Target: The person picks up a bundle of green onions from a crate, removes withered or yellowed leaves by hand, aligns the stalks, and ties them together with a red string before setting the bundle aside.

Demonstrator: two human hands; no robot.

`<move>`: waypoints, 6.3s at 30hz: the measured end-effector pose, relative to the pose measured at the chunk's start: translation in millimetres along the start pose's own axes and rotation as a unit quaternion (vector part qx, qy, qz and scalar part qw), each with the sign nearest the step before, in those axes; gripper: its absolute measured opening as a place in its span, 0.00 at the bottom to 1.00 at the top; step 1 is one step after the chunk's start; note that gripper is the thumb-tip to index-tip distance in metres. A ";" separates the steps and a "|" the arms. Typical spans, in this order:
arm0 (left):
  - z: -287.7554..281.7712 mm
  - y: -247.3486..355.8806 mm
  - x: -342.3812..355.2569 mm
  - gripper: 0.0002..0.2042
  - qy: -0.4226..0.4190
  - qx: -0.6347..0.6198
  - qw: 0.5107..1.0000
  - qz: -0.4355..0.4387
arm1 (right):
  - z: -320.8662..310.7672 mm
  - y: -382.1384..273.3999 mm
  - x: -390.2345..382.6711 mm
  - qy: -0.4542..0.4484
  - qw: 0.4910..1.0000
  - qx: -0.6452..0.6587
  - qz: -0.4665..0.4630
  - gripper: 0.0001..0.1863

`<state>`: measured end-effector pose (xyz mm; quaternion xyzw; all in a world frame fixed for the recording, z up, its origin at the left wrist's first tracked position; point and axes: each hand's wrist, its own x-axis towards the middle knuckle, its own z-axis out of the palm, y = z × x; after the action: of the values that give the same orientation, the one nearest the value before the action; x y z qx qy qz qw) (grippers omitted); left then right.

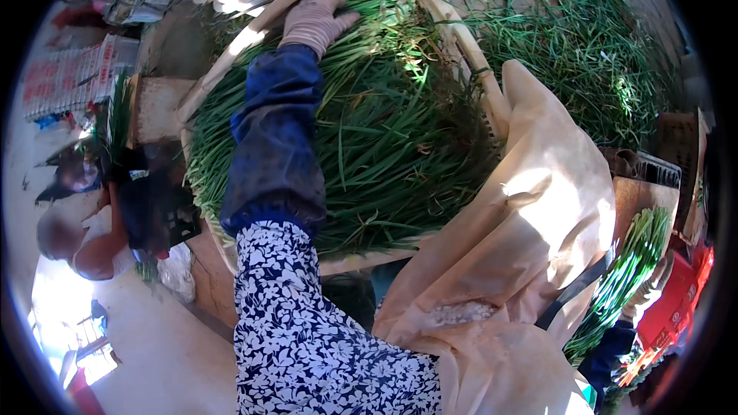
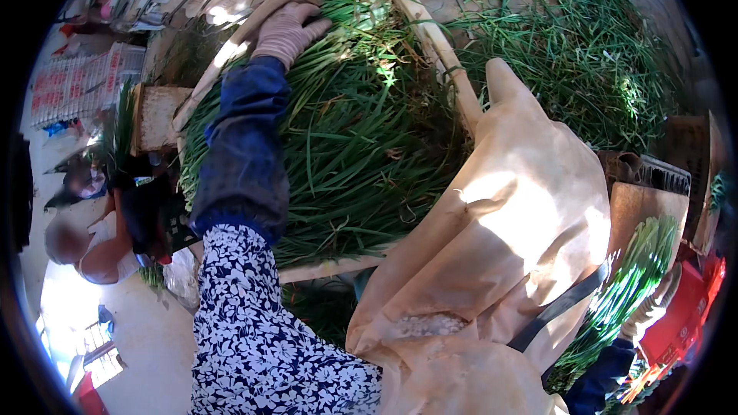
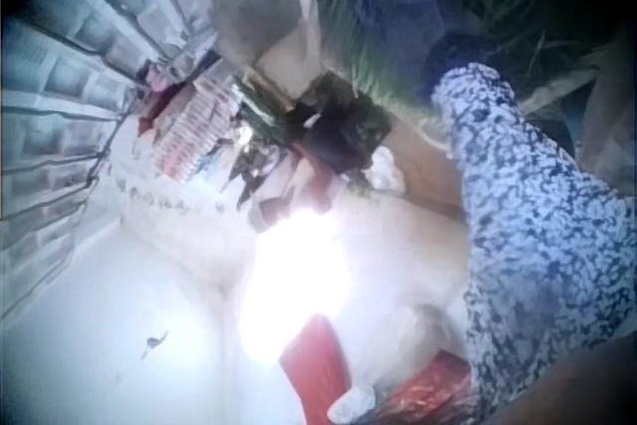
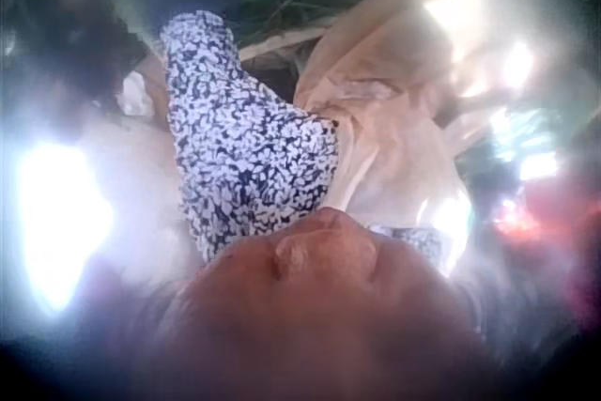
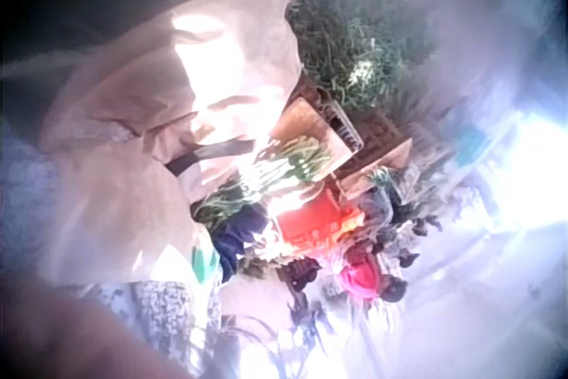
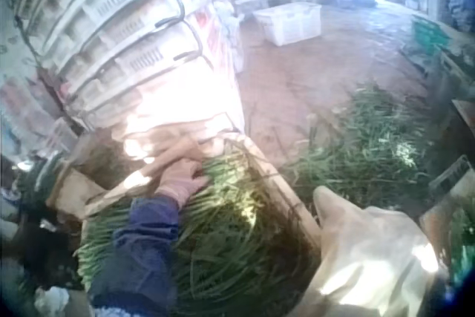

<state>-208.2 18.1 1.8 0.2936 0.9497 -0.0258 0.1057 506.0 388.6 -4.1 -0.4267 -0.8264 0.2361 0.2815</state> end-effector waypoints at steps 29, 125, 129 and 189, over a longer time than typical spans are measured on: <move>-34.0 -30.6 -58.1 0.40 0.220 -0.422 0.876 0.074 | 77.1 -184.2 43.8 -0.122 0.984 0.112 -0.061 0.24; -175.7 152.9 -127.3 0.37 -0.107 -0.712 0.664 0.202 | 110.7 -240.5 137.2 -0.226 0.386 0.875 0.186 0.22; -107.8 229.4 -183.7 0.49 -0.255 -0.777 0.558 0.141 | 87.0 -253.6 132.6 -0.283 0.418 0.847 0.167 0.22; -60.0 300.2 -41.0 0.26 -0.128 -0.607 0.760 0.193 | 264.7 -165.7 210.9 -0.210 0.802 0.559 0.002 0.09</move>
<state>-17.3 250.2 73.2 0.3391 0.6676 0.5394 0.3853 134.0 438.8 -37.1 -0.1374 -0.5891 0.7415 0.2904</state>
